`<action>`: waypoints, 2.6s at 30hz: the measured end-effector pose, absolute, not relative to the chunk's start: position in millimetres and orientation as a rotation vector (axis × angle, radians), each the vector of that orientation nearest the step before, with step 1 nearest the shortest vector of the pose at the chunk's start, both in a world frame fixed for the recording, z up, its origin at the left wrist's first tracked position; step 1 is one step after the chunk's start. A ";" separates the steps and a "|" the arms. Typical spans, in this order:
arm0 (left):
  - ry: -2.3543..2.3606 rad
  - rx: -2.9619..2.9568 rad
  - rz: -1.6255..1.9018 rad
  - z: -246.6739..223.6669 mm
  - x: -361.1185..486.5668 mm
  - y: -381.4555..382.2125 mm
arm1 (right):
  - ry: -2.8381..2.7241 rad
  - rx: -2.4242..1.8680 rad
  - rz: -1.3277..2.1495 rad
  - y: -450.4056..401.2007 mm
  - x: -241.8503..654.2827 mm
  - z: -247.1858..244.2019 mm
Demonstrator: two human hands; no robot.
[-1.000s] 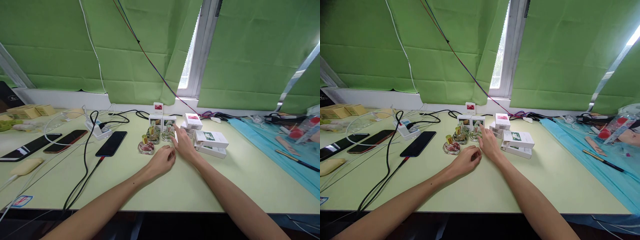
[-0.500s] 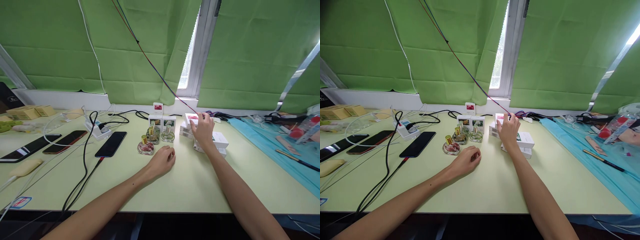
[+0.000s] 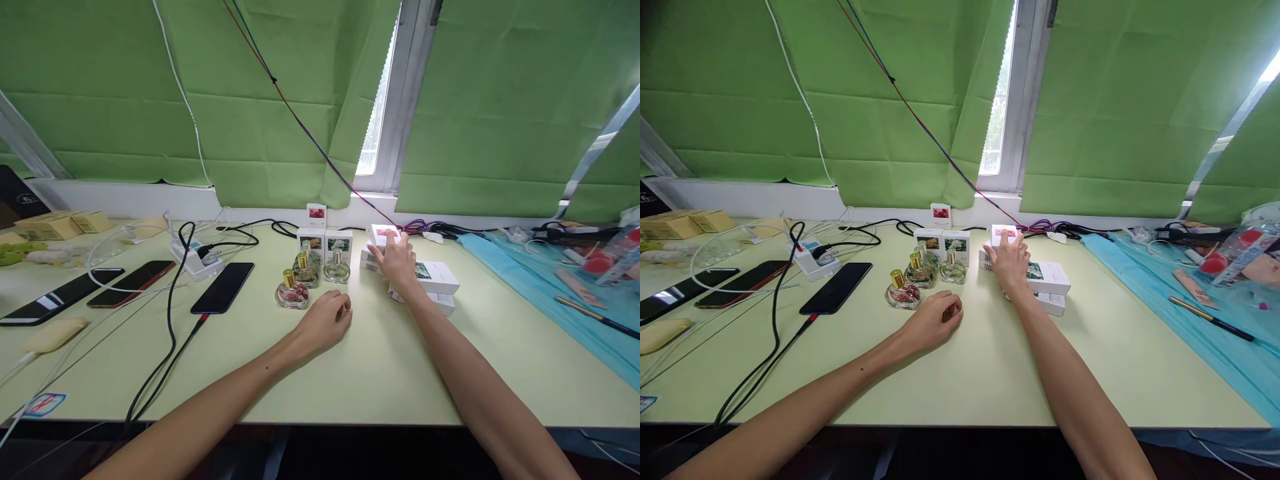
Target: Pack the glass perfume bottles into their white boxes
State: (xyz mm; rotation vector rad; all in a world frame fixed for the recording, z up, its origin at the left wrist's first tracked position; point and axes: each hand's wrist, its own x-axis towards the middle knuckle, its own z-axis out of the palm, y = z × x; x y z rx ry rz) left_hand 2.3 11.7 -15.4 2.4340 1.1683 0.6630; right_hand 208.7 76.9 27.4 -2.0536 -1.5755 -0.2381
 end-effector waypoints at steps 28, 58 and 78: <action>1.169 2.339 0.755 -12.5 1.2 10.6 | -1.512 -1.524 -0.281 57.8 192.2 18.8; 0.949 1.821 1.249 1.1 0.6 11.0 | -1.824 -0.920 0.048 14.6 155.3 0.9; 1.104 1.982 1.244 0.9 -0.1 11.5 | -1.945 -0.911 0.382 28.5 178.5 -2.4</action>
